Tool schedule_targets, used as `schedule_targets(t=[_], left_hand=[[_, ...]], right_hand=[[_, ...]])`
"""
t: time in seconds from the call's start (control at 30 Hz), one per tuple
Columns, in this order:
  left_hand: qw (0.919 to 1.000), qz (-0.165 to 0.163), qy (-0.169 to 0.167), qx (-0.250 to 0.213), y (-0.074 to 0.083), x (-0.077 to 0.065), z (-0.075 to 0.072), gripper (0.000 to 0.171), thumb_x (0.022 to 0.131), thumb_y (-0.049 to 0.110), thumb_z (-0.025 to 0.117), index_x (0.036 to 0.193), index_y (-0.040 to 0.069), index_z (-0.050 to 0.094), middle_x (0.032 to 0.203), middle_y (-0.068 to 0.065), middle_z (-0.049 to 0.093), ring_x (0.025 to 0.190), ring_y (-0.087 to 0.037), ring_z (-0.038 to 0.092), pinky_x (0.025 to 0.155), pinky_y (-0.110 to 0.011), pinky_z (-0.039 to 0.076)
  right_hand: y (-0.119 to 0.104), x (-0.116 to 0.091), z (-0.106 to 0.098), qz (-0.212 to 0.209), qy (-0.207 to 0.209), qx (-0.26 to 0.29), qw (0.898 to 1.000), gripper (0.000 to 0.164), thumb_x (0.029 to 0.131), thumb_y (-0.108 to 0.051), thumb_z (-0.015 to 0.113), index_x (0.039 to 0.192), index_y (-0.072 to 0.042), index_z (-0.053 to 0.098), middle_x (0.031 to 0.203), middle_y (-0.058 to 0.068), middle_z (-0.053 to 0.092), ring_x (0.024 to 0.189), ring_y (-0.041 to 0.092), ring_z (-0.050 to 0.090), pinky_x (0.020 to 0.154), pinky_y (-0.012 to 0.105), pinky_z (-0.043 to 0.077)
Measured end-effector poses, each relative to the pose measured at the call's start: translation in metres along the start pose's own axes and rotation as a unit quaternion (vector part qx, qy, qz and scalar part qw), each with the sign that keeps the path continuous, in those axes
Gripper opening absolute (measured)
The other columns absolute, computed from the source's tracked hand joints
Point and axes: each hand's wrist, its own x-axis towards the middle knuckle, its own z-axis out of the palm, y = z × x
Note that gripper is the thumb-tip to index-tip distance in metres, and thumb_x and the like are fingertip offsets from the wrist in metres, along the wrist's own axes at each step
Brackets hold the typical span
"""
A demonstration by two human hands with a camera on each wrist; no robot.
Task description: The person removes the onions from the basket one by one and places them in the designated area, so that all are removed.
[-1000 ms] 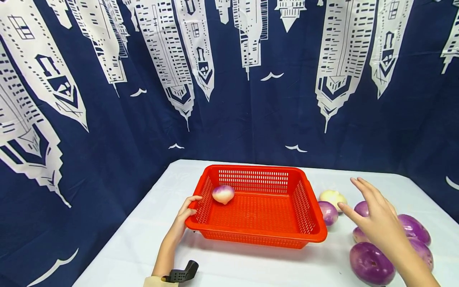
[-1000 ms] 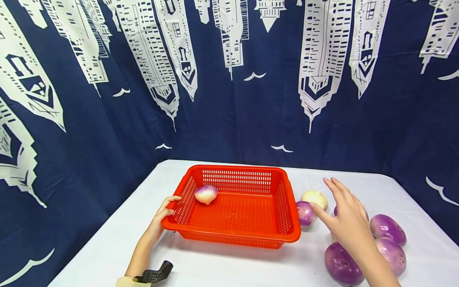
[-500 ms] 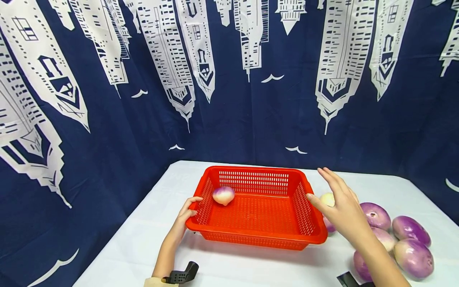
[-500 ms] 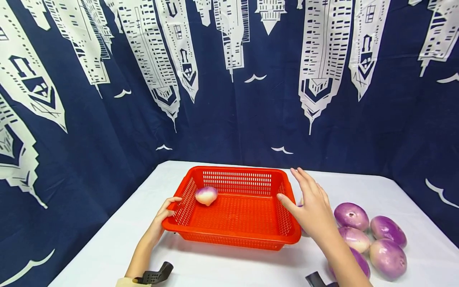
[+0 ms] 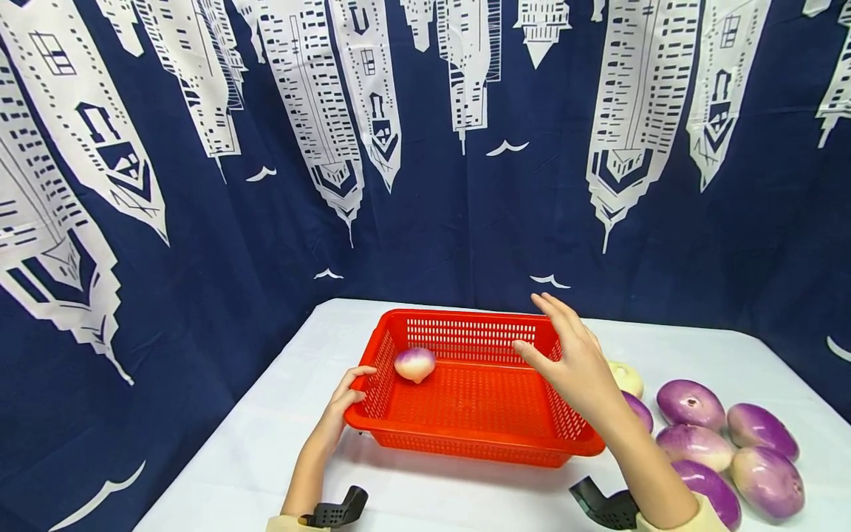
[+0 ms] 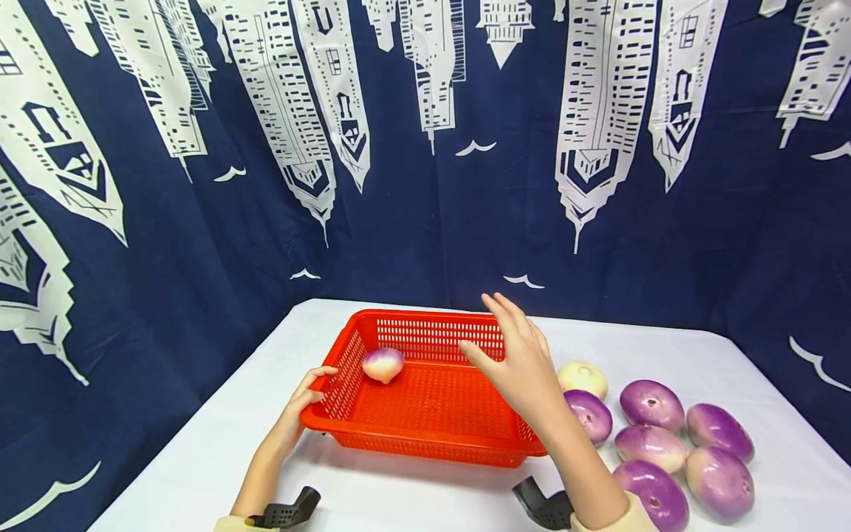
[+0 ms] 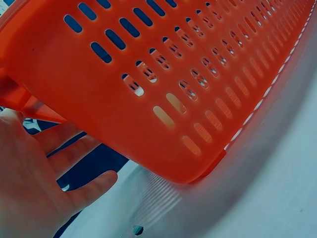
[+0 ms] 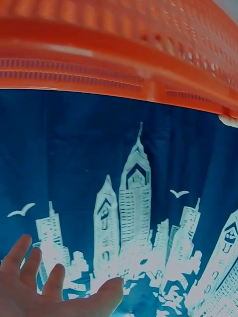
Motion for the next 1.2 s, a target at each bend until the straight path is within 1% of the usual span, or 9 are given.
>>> schedule_targets(t=[0.1, 0.17, 0.3, 0.43, 0.6, 0.73, 0.93, 1.0, 1.2], left_hand=[[1.0000, 0.002, -0.001, 0.001, 0.001, 0.001, 0.000, 0.049, 0.076, 0.009, 0.034, 0.124, 0.007, 0.044, 0.126, -0.015, 0.040, 0.106, -0.030, 0.045, 0.082, -0.032, 0.041], [1.0000, 0.003, -0.003, 0.001, 0.002, 0.001, 0.000, 0.049, 0.076, 0.009, 0.034, 0.124, 0.007, 0.044, 0.126, -0.015, 0.039, 0.106, -0.030, 0.045, 0.083, -0.032, 0.041], [1.0000, 0.005, -0.005, 0.001, 0.003, 0.001, -0.001, 0.049, 0.076, 0.008, 0.034, 0.124, 0.006, 0.044, 0.126, -0.016, 0.039, 0.105, -0.029, 0.045, 0.083, -0.031, 0.041], [0.9999, 0.008, -0.009, 0.004, 0.003, 0.001, -0.002, 0.049, 0.076, 0.008, 0.034, 0.124, 0.006, 0.044, 0.126, -0.016, 0.039, 0.105, -0.029, 0.044, 0.083, -0.032, 0.041], [1.0000, 0.001, -0.002, 0.006, 0.002, 0.001, -0.001, 0.049, 0.076, 0.009, 0.035, 0.124, 0.007, 0.045, 0.127, -0.015, 0.040, 0.105, -0.029, 0.045, 0.082, -0.031, 0.042], [1.0000, -0.002, -0.002, 0.009, 0.001, 0.001, -0.001, 0.049, 0.076, 0.009, 0.035, 0.124, 0.008, 0.045, 0.127, -0.015, 0.040, 0.106, -0.028, 0.046, 0.083, -0.031, 0.041], [0.9999, 0.000, -0.004, 0.013, 0.000, 0.000, -0.002, 0.049, 0.076, 0.008, 0.034, 0.124, 0.008, 0.044, 0.127, -0.014, 0.040, 0.107, -0.028, 0.044, 0.084, -0.032, 0.040], [0.9999, 0.000, -0.003, 0.012, 0.000, 0.001, -0.002, 0.049, 0.076, 0.008, 0.034, 0.124, 0.007, 0.044, 0.127, -0.014, 0.040, 0.107, -0.028, 0.044, 0.084, -0.032, 0.040], [1.0000, 0.000, -0.001, 0.008, 0.000, 0.001, -0.001, 0.049, 0.075, 0.008, 0.035, 0.123, 0.008, 0.046, 0.127, -0.015, 0.041, 0.106, -0.027, 0.046, 0.082, -0.030, 0.042]], right_hand=[[-0.008, 0.007, 0.006, 0.005, -0.016, 0.003, 1.000, 0.069, 0.082, -0.041, 0.060, 0.141, -0.020, 0.032, 0.146, 0.010, 0.029, 0.129, 0.039, 0.031, 0.099, 0.064, 0.018], [-0.013, 0.012, 0.012, 0.005, -0.026, 0.001, 1.000, 0.069, 0.082, -0.043, 0.059, 0.141, -0.020, 0.032, 0.146, 0.009, 0.028, 0.129, 0.038, 0.031, 0.099, 0.064, 0.020], [-0.023, 0.019, 0.028, 0.009, -0.046, 0.005, 0.999, 0.069, 0.081, -0.043, 0.060, 0.141, -0.021, 0.032, 0.147, 0.007, 0.028, 0.130, 0.037, 0.031, 0.101, 0.062, 0.022], [-0.033, 0.023, 0.050, 0.012, -0.074, 0.007, 0.997, 0.071, 0.080, -0.043, 0.061, 0.140, -0.021, 0.032, 0.147, 0.006, 0.029, 0.131, 0.035, 0.031, 0.102, 0.061, 0.021], [-0.041, 0.026, 0.084, 0.005, -0.113, -0.002, 0.994, 0.071, 0.079, -0.041, 0.062, 0.140, -0.020, 0.034, 0.145, 0.009, 0.032, 0.131, 0.034, 0.032, 0.104, 0.059, 0.021], [-0.040, 0.028, 0.111, 0.011, -0.142, -0.004, 0.990, 0.068, 0.079, -0.039, 0.062, 0.138, -0.017, 0.037, 0.143, 0.012, 0.035, 0.130, 0.034, 0.034, 0.104, 0.057, 0.022], [-0.034, 0.036, 0.146, 0.043, -0.176, 0.002, 0.983, 0.070, 0.077, -0.047, 0.060, 0.135, -0.013, 0.041, 0.138, 0.014, 0.041, 0.123, 0.036, 0.043, 0.101, 0.055, 0.027], [-0.033, 0.039, 0.154, 0.051, -0.188, -0.010, 0.981, 0.070, 0.077, -0.048, 0.060, 0.134, -0.012, 0.042, 0.136, 0.015, 0.043, 0.120, 0.037, 0.045, 0.099, 0.055, 0.029], [-0.030, 0.047, 0.170, 0.074, -0.234, -0.047, 0.968, 0.071, 0.074, -0.037, 0.066, 0.133, -0.008, 0.042, 0.131, 0.017, 0.045, 0.114, 0.036, 0.049, 0.094, 0.053, 0.033]])
